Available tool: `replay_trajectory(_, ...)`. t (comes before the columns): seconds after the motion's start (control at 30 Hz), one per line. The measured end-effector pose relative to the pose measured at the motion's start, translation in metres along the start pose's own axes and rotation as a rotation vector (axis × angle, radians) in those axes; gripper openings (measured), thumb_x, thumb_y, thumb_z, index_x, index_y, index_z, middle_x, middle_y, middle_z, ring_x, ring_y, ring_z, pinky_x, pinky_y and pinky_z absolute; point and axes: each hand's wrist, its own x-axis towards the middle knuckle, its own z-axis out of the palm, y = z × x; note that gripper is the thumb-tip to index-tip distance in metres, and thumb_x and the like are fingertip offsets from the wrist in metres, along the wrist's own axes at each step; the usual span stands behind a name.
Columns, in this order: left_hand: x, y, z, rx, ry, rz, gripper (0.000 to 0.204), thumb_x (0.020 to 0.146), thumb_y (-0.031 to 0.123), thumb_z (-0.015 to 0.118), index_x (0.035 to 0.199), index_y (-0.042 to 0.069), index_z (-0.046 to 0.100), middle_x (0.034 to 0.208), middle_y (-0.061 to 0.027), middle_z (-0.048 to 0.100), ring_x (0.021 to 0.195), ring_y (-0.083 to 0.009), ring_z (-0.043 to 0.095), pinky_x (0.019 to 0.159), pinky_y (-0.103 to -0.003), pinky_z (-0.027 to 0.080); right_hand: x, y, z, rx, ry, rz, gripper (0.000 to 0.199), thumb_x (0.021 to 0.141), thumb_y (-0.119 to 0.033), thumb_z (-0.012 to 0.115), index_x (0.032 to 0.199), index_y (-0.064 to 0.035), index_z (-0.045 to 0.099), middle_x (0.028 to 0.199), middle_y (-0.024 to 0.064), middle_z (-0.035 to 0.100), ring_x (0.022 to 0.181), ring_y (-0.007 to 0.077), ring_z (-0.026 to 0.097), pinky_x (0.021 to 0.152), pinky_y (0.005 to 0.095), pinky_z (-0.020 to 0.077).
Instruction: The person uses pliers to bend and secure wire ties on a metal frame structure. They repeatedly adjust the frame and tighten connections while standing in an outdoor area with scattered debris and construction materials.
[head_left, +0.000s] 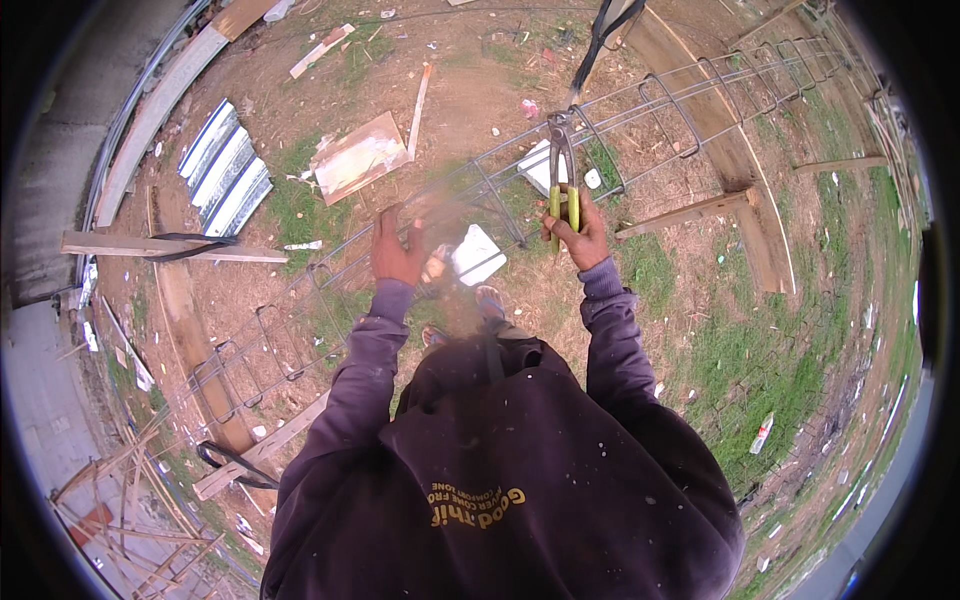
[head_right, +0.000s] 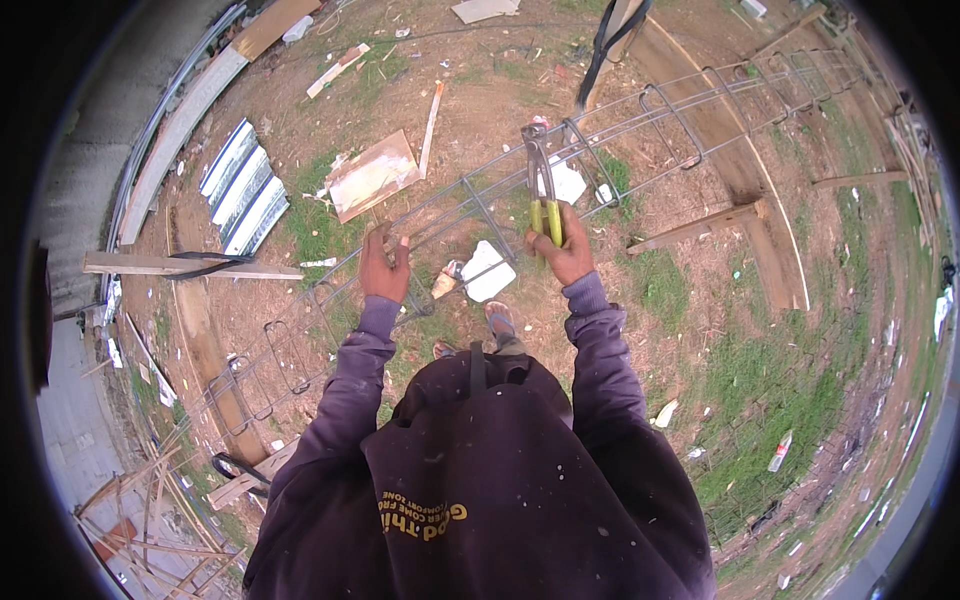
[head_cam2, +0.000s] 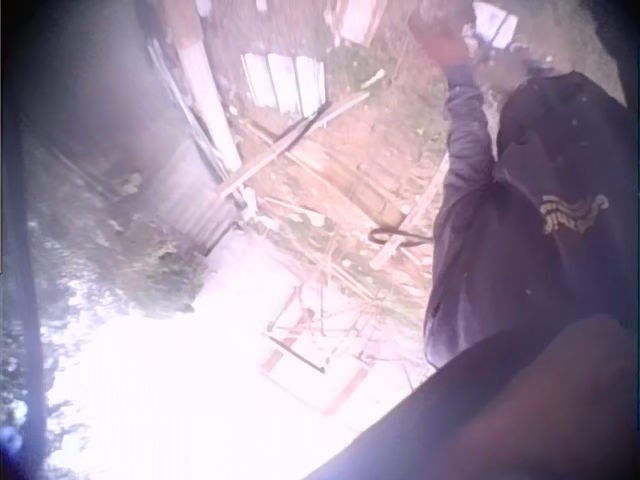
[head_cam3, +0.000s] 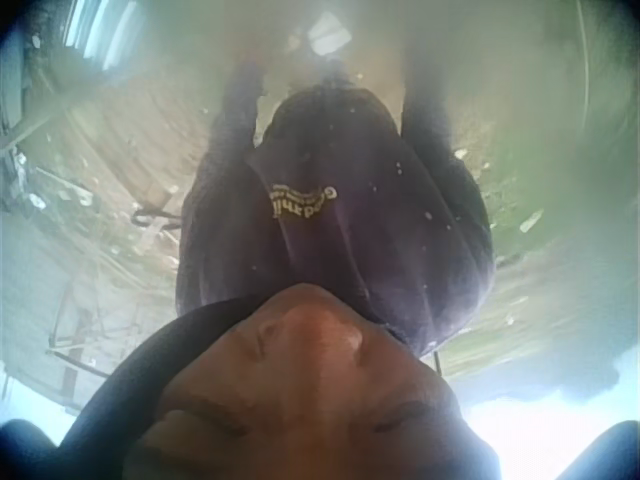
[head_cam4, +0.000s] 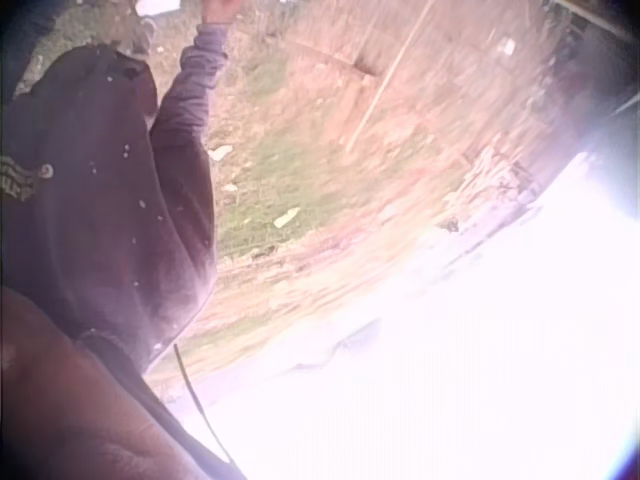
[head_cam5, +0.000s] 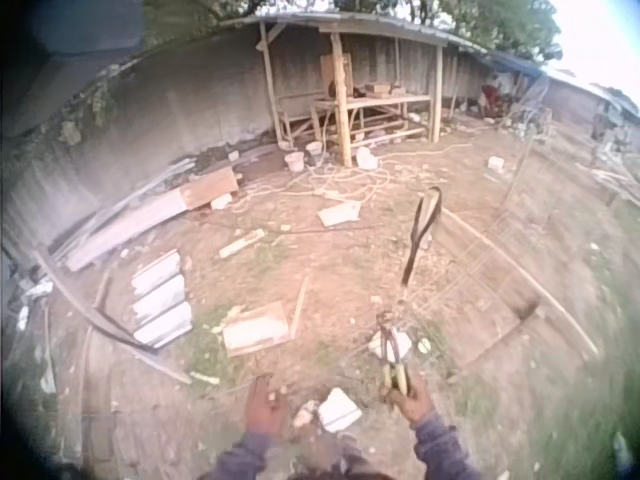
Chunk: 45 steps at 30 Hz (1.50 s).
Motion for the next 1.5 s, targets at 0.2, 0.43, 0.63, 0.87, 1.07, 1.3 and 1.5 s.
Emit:
replay_trajectory(0.2,0.088,0.042,0.074,0.097,-0.398,0.298,0.062,0.093,0.04,0.059,0.143,0.007,0.042,0.143,-0.021,0.045,0.13,-0.0383,0.045,0.109,-0.043,0.037,-0.092,0.021,-0.035,-0.07,0.087,0.418,0.017,0.086,-0.007,0.062,0.1,0.0019,0.061,0.064,0.0035,0.056,0.051,0.0117,0.054,0.047,0.0275,0.0437)
replay_trajectory(0.43,0.1,0.029,0.104,0.037,-0.53,0.275,0.066,0.088,0.044,0.065,0.136,0.001,0.051,0.14,-0.0226,0.049,0.131,-0.0356,0.047,0.109,-0.04,0.038,-0.17,0.036,-0.033,-0.282,0.226,0.583,0.024,0.086,-0.02,0.063,0.104,-0.0032,0.062,0.071,0.012,0.062,0.061,0.0248,0.062,0.056,0.0369,0.049)
replay_trajectory(0.63,0.1,0.024,0.105,-0.004,-0.541,0.261,0.066,0.086,0.042,0.069,0.134,-0.001,0.053,0.136,-0.0239,0.052,0.129,-0.036,0.049,0.108,-0.04,0.039,-0.15,0.02,-0.02,-0.747,0.125,0.478,0.032,0.087,-0.033,0.059,0.105,-0.0067,0.061,0.085,0.0244,0.065,0.083,0.0446,0.063,0.074,0.0493,0.0493)
replay_trajectory(0.87,0.101,0.014,0.112,0.0,-0.534,0.276,0.07,0.086,0.045,0.066,0.134,-0.004,0.05,0.139,-0.0258,0.049,0.129,-0.0374,0.048,0.11,-0.041,0.036,-0.122,0.021,-0.011,-0.886,0.071,0.385,0.028,0.09,-0.033,0.06,0.096,-0.006,0.057,0.076,0.0229,0.062,0.074,0.0422,0.062,0.066,0.0488,0.0473)
replay_trajectory(1.07,0.1,0.016,0.114,0.029,-0.535,0.225,0.072,0.087,0.044,0.065,0.139,-0.002,0.046,0.143,-0.0235,0.045,0.133,-0.0363,0.044,0.113,-0.041,0.032,-0.123,0.05,-0.02,-0.946,0.0,0.402,0.035,0.09,-0.039,0.059,0.096,-0.0041,0.058,0.075,0.0226,0.063,0.075,0.0427,0.063,0.067,0.0485,0.0479)
replay_trajectory(1.3,0.089,0.035,0.106,0.196,-0.507,0.162,0.069,0.092,0.041,0.06,0.146,0.005,0.038,0.149,-0.0168,0.041,0.136,-0.0336,0.041,0.115,-0.047,0.026,-0.053,0.013,-0.056,-0.821,0.14,0.413,0.043,0.089,-0.043,0.058,0.1,-0.0019,0.062,0.083,0.0284,0.064,0.085,0.0462,0.063,0.074,0.0507,0.0487)
replay_trajectory(1.5,0.086,0.035,0.114,0.206,-0.545,0.103,0.069,0.093,0.04,0.058,0.149,0.01,0.033,0.153,-0.0125,0.035,0.139,-0.0315,0.037,0.114,-0.054,0.024,0.054,-0.023,-0.072,-1.006,0.429,0.216,0.039,0.089,-0.036,0.053,0.101,0.0011,0.059,0.092,0.0311,0.065,0.088,0.0498,0.063,0.08,0.0554,0.0481)
